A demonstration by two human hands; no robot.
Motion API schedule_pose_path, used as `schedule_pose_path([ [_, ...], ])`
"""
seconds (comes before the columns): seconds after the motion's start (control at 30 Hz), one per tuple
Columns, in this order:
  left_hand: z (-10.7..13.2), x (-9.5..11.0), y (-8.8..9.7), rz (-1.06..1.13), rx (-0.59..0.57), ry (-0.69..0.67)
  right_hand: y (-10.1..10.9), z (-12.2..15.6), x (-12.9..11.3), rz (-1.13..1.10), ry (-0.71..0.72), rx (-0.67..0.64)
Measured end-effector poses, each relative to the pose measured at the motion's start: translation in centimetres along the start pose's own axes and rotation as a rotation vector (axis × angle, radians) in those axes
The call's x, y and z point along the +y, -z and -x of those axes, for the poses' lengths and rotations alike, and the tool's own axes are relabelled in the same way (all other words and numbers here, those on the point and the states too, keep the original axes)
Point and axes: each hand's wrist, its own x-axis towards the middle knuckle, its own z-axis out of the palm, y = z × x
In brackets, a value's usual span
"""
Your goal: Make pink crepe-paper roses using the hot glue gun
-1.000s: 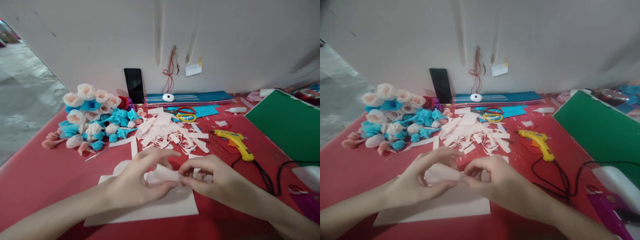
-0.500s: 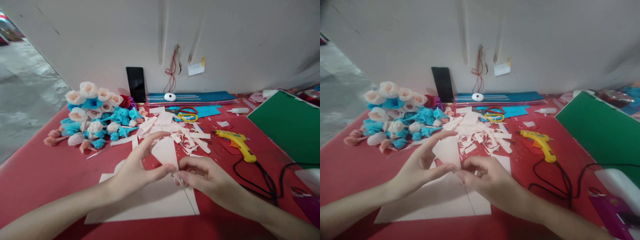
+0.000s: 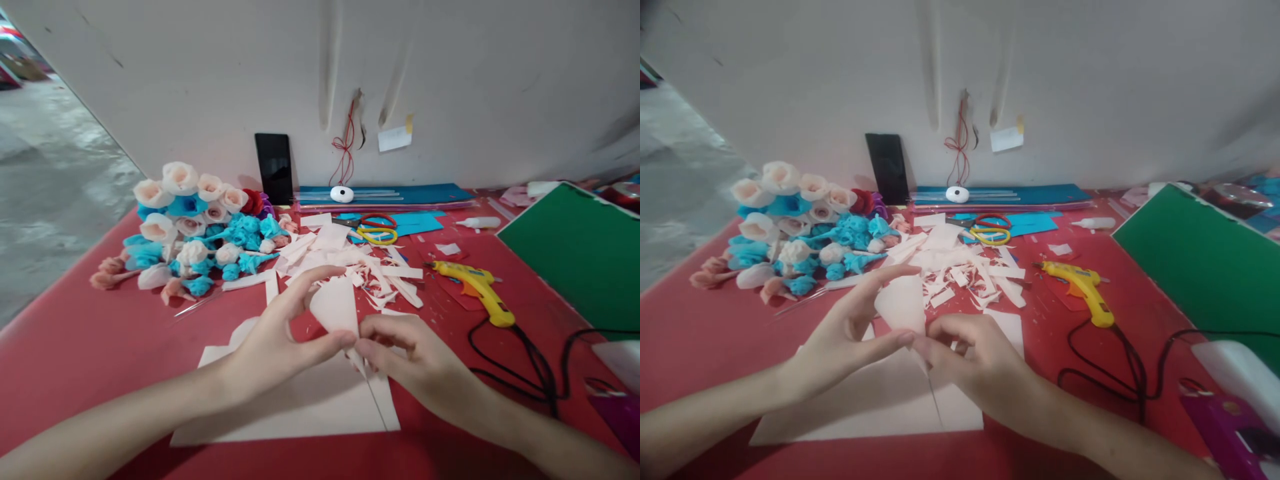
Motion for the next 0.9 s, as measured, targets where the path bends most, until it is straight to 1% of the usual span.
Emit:
schedule_pose_path([
  [0.13, 0.01, -0.01, -0.05, 0.038, -0.026, 0.009, 0.00, 0.01, -0.01, 0.043, 0.043, 0.033],
  [0.23, 0.00, -0.05, 0.00, 0.055, -0.044, 0.006, 0.09, -0.06, -0.19, 0.017, 0.035, 0.025],
  [0.37, 0.10, -0.24, 0.06, 0.043, -0.052, -0.023, 0.18, -0.18, -0.37, -0.019, 0.029, -0.003],
  [0.5, 0.27, -0.59, 0.04, 0.014, -0.060, -0.069, 0.11, -0.28, -0.20, -0.032, 0.002, 0.017],
  [0.57, 0.30, -0.66, 0.07, 0.014, -0.073, -0.087, 0.12, -0.31, -0.03, -0.057, 0.000, 0.006],
  [0.73, 0.19, -0.46, 0.23, 0.087, -0.109, -0.063, 0.42, -0.32, 0.38, -0.169, 0.057, -0.041],
  [0.8, 0.14, -0.38, 0.24, 0.103, -0.111, -0.054, 0.54, -0.28, 0.40, -0.172, 0.077, -0.060],
  [0.9, 0.11, -0.34, 0.17, 0.120, -0.102, -0.035, 0.60, -0.23, 0.25, -0.138, 0.052, -0.058],
])
